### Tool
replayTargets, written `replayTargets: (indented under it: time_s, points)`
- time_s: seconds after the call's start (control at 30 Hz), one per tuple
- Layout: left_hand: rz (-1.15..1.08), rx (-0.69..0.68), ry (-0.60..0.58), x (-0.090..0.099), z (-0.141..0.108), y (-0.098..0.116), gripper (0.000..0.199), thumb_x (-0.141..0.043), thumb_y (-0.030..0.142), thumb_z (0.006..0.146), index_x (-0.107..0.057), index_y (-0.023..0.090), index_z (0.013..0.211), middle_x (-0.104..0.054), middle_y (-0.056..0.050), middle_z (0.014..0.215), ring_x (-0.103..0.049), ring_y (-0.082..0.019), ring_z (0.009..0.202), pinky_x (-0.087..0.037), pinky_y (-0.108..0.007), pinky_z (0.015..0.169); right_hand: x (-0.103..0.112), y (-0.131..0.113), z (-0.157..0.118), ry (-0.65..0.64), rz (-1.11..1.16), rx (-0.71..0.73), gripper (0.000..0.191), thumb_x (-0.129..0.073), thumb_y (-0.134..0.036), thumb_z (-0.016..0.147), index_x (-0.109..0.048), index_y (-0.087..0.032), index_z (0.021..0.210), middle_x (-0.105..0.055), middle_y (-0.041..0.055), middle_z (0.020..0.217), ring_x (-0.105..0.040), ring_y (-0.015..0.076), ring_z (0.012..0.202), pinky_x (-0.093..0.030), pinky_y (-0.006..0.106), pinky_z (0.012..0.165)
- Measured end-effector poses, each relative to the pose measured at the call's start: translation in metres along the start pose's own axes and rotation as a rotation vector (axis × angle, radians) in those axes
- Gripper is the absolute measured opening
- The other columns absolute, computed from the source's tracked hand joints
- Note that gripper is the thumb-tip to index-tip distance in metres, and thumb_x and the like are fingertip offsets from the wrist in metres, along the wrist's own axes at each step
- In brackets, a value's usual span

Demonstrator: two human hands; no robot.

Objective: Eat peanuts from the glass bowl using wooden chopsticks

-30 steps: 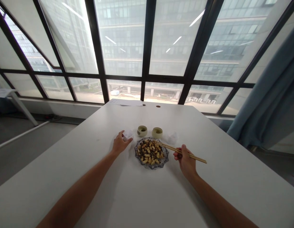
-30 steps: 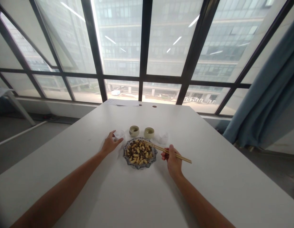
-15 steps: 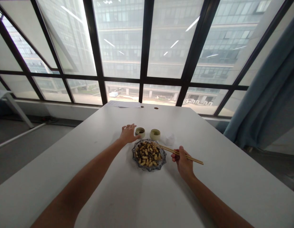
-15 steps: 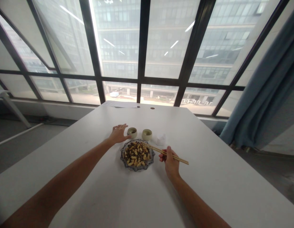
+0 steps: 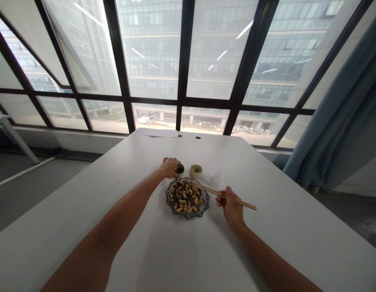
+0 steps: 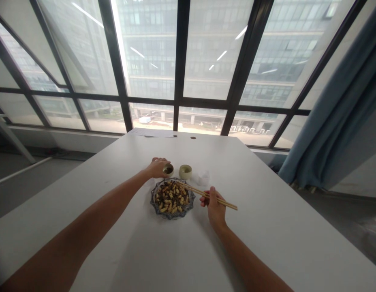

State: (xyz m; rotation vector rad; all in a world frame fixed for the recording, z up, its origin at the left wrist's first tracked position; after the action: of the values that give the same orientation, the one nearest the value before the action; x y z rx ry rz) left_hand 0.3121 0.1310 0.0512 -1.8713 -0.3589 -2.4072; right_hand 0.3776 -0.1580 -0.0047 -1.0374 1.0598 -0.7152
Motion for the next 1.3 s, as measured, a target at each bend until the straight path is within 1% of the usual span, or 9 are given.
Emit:
replayTargets:
  time_s: [0.13,0.27,0.47,0.57,0.63,0.8,1.03,1.17,1.3]
  points:
    - [0.011,-0.012,-0.004,-0.001,-0.005,0.001,0.066,-0.075,0.04,0.066,-0.058,0.023,0.127,-0.059,-0.015,0.131,-0.055,-0.034,0.121,-0.03,-0.051,0.108,-0.003,-0.01,0.0,-0.006,-0.021,0.047,0.054,-0.07,-0.068,0.072,-0.063,-0.014,0.071,-0.063,0.0032,0.052,-0.057,0.0131,0.042,-0.047,0.024,0.04]
    - [0.0,-0.001,-0.006,-0.006,-0.005,-0.002,0.072,-0.075,0.038,0.067,-0.052,0.021,0.134,-0.058,-0.016,0.135,-0.053,-0.034,0.124,-0.031,-0.049,0.109,-0.017,-0.035,0.004,-0.043,-0.157,0.196,0.05,-0.064,-0.065,0.079,-0.064,-0.016,0.072,-0.065,0.0029,0.054,-0.058,0.0134,0.042,-0.047,0.026,0.042]
    - [-0.043,0.018,0.001,-0.005,-0.01,-0.003,0.084,-0.073,0.037,0.069,-0.04,0.02,0.144,-0.054,-0.015,0.141,-0.051,-0.032,0.128,-0.03,-0.046,0.111,-0.078,-0.052,0.019,-0.239,-0.376,0.455,0.048,-0.053,-0.061,0.089,-0.066,-0.017,0.075,-0.067,0.0037,0.058,-0.059,0.0138,0.045,-0.047,0.026,0.044]
    - [-0.025,0.03,-0.024,-0.004,-0.013,-0.001,0.085,-0.07,0.039,0.072,-0.036,0.018,0.146,-0.055,-0.015,0.141,-0.052,-0.031,0.128,-0.031,-0.045,0.11,-0.111,-0.047,0.024,-0.381,-0.492,0.513,0.048,-0.054,-0.061,0.089,-0.065,-0.018,0.07,-0.065,0.003,0.055,-0.057,0.0136,0.046,-0.046,0.026,0.046]
    - [-0.016,0.047,-0.034,-0.003,-0.014,-0.002,0.084,-0.069,0.041,0.073,-0.035,0.017,0.146,-0.055,-0.015,0.14,-0.052,-0.031,0.128,-0.03,-0.045,0.111,-0.12,-0.044,0.027,-0.424,-0.535,0.502,0.047,-0.055,-0.06,0.089,-0.065,-0.018,0.069,-0.064,0.0025,0.054,-0.058,0.0138,0.048,-0.047,0.026,0.049]
    - [-0.037,0.064,-0.034,-0.004,-0.011,-0.005,0.082,-0.068,0.041,0.074,-0.037,0.016,0.145,-0.055,-0.016,0.14,-0.053,-0.03,0.128,-0.031,-0.044,0.111,-0.094,-0.064,0.028,-0.323,-0.425,0.434,0.051,-0.052,-0.063,0.089,-0.067,-0.016,0.076,-0.066,0.0041,0.058,-0.059,0.0136,0.048,-0.048,0.025,0.046]
    - [-0.085,0.103,-0.023,-0.001,-0.011,-0.008,0.075,-0.067,0.045,0.077,-0.043,0.014,0.141,-0.057,-0.017,0.138,-0.055,-0.031,0.126,-0.027,-0.046,0.114,-0.058,-0.098,0.012,-0.371,-0.479,0.261,0.068,-0.051,-0.077,0.079,-0.061,-0.016,0.05,-0.051,0.0023,0.035,-0.042,0.0084,0.028,-0.031,0.019,0.028]
    - [-0.117,0.087,0.182,0.021,-0.038,-0.008,0.061,-0.061,0.05,0.084,-0.051,0.015,0.133,-0.057,-0.016,0.138,-0.052,-0.031,0.129,-0.026,-0.048,0.115,-0.057,-0.087,0.006,-0.488,-0.579,0.12,0.068,-0.052,-0.078,0.078,-0.06,-0.016,0.05,-0.051,0.0021,0.033,-0.04,0.008,0.025,-0.029,0.018,0.026]
    - [-0.146,0.161,0.481,0.037,-0.083,-0.022,0.055,-0.06,0.051,0.086,-0.054,0.017,0.128,-0.057,-0.014,0.137,-0.051,-0.029,0.128,-0.033,-0.046,0.111,-0.068,-0.066,-0.003,-0.637,-0.596,0.107,0.059,-0.058,-0.071,0.08,-0.065,-0.016,0.059,-0.061,0.0032,0.043,-0.052,0.0111,0.033,-0.04,0.019,0.031]
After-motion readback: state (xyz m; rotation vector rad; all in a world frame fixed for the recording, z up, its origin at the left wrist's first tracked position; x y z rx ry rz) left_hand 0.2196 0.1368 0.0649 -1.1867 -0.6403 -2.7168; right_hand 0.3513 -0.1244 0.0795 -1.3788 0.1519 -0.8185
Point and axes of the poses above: each hand's wrist, its own z-axis towards the middle knuckle, its own x-axis out of the back of the hand, y = z × x, the point moved 8 cm from there along z, towards the middle knuckle
